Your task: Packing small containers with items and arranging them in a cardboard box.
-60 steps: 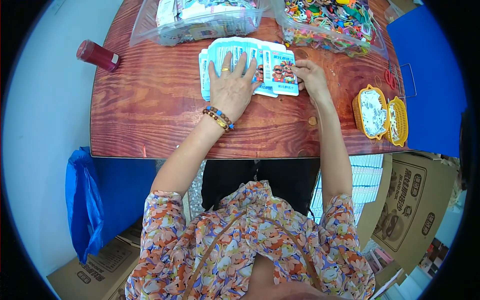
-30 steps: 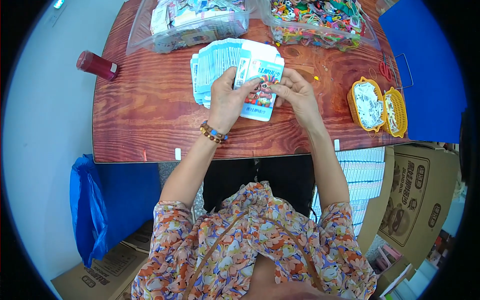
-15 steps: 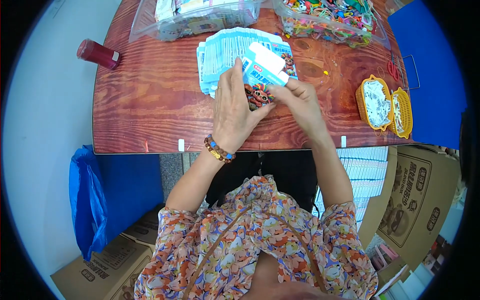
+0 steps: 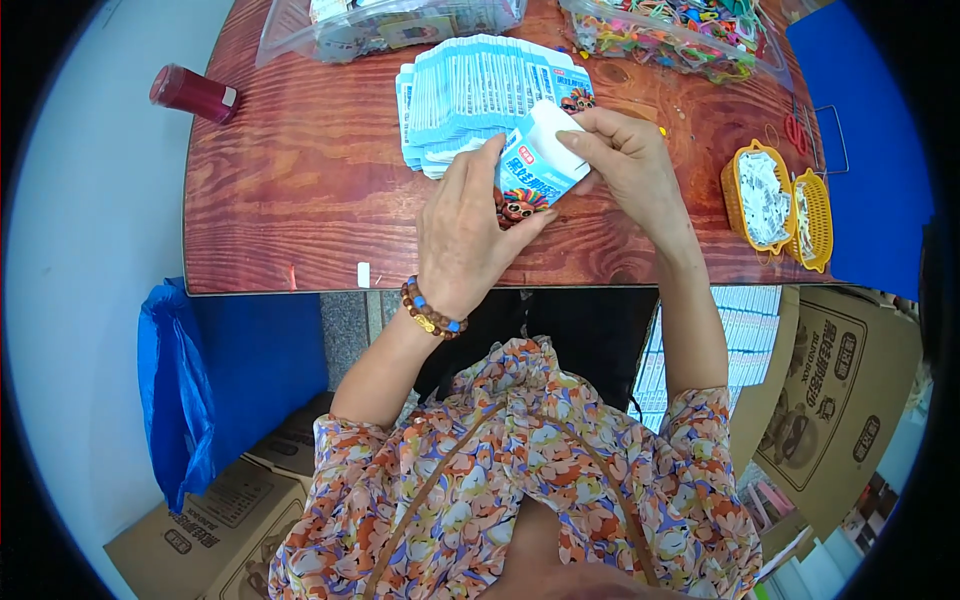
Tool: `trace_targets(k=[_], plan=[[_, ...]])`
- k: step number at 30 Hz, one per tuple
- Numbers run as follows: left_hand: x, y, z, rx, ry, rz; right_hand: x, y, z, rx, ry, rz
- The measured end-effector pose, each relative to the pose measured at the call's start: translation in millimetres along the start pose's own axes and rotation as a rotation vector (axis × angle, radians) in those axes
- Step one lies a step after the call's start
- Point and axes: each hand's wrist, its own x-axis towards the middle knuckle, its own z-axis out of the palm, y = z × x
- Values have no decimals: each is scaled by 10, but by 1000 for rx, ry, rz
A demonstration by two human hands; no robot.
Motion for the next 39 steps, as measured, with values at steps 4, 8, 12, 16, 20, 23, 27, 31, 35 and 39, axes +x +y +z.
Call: trace_targets(k=[4, 8, 12, 16, 20, 23, 27, 31, 35, 39], plan=[[8, -65, 26, -65, 79, -18, -16, -57, 5, 151, 1, 47], [46, -48, 54, -114, 154, -126, -204, 64, 292, 99, 283, -264], [42, -9, 168, -252, 169, -187, -316, 275, 534, 151, 306, -348], [-59, -88, 173, -648, 76, -382, -304, 332, 437, 102, 271, -341], [-72, -56, 3, -831, -95, -497, -273, 375, 214, 142, 88, -283], [-105, -38, 3, -856, -52, -438, -249, 325, 187, 181, 60, -323], [-158, -32, 82, -874, 34, -268, -223, 328, 89, 136, -4, -407], [-158, -32, 92, -824, -5, -211, -256, 317, 18, 133, -57, -373], [-116, -97, 37, -1053, -163, -292, -278, 279, -12, 133, -90, -370], [-110, -70, 4, -1074, -222, -310, -334, 200, -6, 193, -108, -300]])
